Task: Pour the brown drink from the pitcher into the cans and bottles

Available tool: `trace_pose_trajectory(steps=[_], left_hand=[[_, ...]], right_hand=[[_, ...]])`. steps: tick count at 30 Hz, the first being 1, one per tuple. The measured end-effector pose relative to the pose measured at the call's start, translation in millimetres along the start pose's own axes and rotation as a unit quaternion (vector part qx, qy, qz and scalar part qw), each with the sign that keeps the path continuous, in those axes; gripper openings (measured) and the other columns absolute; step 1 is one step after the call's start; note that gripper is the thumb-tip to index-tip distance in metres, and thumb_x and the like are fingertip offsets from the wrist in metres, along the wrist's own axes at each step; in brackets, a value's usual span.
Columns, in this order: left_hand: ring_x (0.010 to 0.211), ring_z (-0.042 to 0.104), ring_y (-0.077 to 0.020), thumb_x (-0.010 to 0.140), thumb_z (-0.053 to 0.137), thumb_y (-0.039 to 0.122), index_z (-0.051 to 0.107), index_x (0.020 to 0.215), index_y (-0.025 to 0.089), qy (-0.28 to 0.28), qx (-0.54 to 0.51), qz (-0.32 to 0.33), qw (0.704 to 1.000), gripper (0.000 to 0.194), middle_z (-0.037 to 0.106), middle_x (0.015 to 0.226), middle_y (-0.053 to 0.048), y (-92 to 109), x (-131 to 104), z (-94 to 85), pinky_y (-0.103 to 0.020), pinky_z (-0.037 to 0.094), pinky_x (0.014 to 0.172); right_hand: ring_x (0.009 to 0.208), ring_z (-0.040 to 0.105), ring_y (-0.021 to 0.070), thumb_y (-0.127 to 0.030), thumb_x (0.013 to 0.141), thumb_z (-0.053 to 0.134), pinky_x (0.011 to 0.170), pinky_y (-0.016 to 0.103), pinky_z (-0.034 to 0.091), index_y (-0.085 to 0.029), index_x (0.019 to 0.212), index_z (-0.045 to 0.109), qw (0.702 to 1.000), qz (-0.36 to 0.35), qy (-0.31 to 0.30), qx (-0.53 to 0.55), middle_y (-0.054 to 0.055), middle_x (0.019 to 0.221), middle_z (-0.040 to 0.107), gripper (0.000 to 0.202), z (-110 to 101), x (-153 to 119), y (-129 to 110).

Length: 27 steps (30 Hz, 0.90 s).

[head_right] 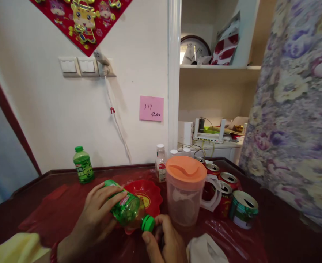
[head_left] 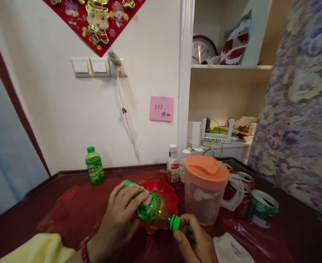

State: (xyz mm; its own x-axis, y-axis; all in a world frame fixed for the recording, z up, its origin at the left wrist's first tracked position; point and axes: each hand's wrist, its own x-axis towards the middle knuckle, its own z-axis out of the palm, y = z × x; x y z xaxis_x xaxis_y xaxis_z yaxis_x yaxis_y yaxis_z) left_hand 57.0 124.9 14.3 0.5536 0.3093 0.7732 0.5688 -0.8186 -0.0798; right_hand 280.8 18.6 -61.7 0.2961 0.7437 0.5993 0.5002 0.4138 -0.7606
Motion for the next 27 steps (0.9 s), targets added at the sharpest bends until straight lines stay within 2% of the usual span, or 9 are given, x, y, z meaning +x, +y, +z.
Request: trace_pose_trajectory(steps=[5,10,14,19,21,24,25,27], left_hand=[[0.121,0.067,-0.0262,0.088,0.057,0.004,0.068,0.132,0.03,0.008,-0.01,0.003,1.0,0.053,0.077,0.125,-0.007,1.9,0.4,2.5,-0.052,0.031,0.124],[0.12,0.068,-0.0266,0.084,0.058,0.004,0.068,0.133,0.029,-0.004,-0.01,0.009,1.0,0.057,0.078,0.126,-0.006,0.7,2.3,0.7,-0.053,0.029,0.125],[0.12,0.069,-0.0271,0.08,0.057,0.004,0.068,0.133,0.028,-0.015,-0.008,0.018,1.0,0.059,0.078,0.125,-0.006,-0.5,4.6,-2.3,-0.053,0.029,0.125],[0.118,0.069,-0.0273,0.08,0.056,0.004,0.069,0.132,0.029,-0.013,0.001,0.017,1.0,0.059,0.079,0.123,-0.006,-3.2,6.6,-3.1,-0.053,0.029,0.125],[0.118,0.069,-0.0274,0.079,0.056,0.004,0.069,0.132,0.029,-0.016,0.002,0.014,1.0,0.06,0.079,0.123,-0.005,-3.8,6.4,-2.5,-0.053,0.029,0.125],[0.118,0.069,-0.0269,0.078,0.057,0.005,0.069,0.133,0.029,-0.018,-0.002,0.012,1.0,0.06,0.079,0.123,-0.005,-3.7,6.0,-1.9,-0.053,0.028,0.126],[0.119,0.069,-0.0269,0.078,0.058,0.005,0.069,0.133,0.029,-0.02,-0.003,0.012,1.0,0.061,0.079,0.123,-0.005,-3.5,6.0,-2.0,-0.053,0.028,0.126],[0.119,0.069,-0.0272,0.077,0.058,0.005,0.069,0.133,0.029,-0.023,0.0,0.014,1.0,0.062,0.079,0.123,-0.005,-3.1,6.2,-2.3,-0.053,0.028,0.126]], right_hand=[[0.055,0.065,0.0127,-0.057,0.109,0.055,0.052,0.018,0.047,-0.025,0.098,0.065,0.997,-0.025,-0.058,-0.039,-0.005,0.067,0.066,0.035,-7.3,2.6,11.8],[0.062,0.072,0.0146,-0.052,0.109,0.058,0.056,0.018,0.053,-0.025,0.101,0.068,0.994,-0.048,-0.04,-0.085,-0.002,0.076,0.074,0.03,-7.7,-0.2,14.2],[0.062,0.073,0.0151,-0.048,0.108,0.062,0.055,0.018,0.055,-0.025,0.114,0.067,0.988,-0.103,-0.033,-0.106,-0.002,0.079,0.075,0.024,-6.7,-0.8,16.4],[0.083,0.078,0.0156,-0.032,0.108,0.062,0.075,0.018,0.061,-0.026,0.132,0.062,0.979,-0.175,-0.016,-0.102,0.004,0.103,0.077,0.025,-5.4,3.4,18.4],[0.088,0.078,0.0169,-0.03,0.104,0.066,0.078,0.019,0.062,-0.027,0.136,0.06,0.98,-0.173,-0.017,-0.096,0.005,0.109,0.076,0.032,-6.1,4.2,18.1],[0.087,0.079,0.0206,-0.041,0.098,0.076,0.071,0.021,0.063,-0.025,0.147,0.054,0.987,-0.132,-0.006,-0.094,0.007,0.115,0.078,0.056,-9.1,2.8,17.6],[0.083,0.079,0.0208,-0.045,0.098,0.076,0.066,0.021,0.063,-0.024,0.147,0.055,0.99,-0.112,-0.011,-0.088,0.007,0.112,0.078,0.058,-10.3,2.0,17.3],[0.073,0.077,0.0186,-0.047,0.102,0.069,0.06,0.02,0.061,-0.024,0.136,0.063,0.994,-0.073,-0.028,-0.075,0.004,0.1,0.079,0.04,-12.0,1.0,16.0]])
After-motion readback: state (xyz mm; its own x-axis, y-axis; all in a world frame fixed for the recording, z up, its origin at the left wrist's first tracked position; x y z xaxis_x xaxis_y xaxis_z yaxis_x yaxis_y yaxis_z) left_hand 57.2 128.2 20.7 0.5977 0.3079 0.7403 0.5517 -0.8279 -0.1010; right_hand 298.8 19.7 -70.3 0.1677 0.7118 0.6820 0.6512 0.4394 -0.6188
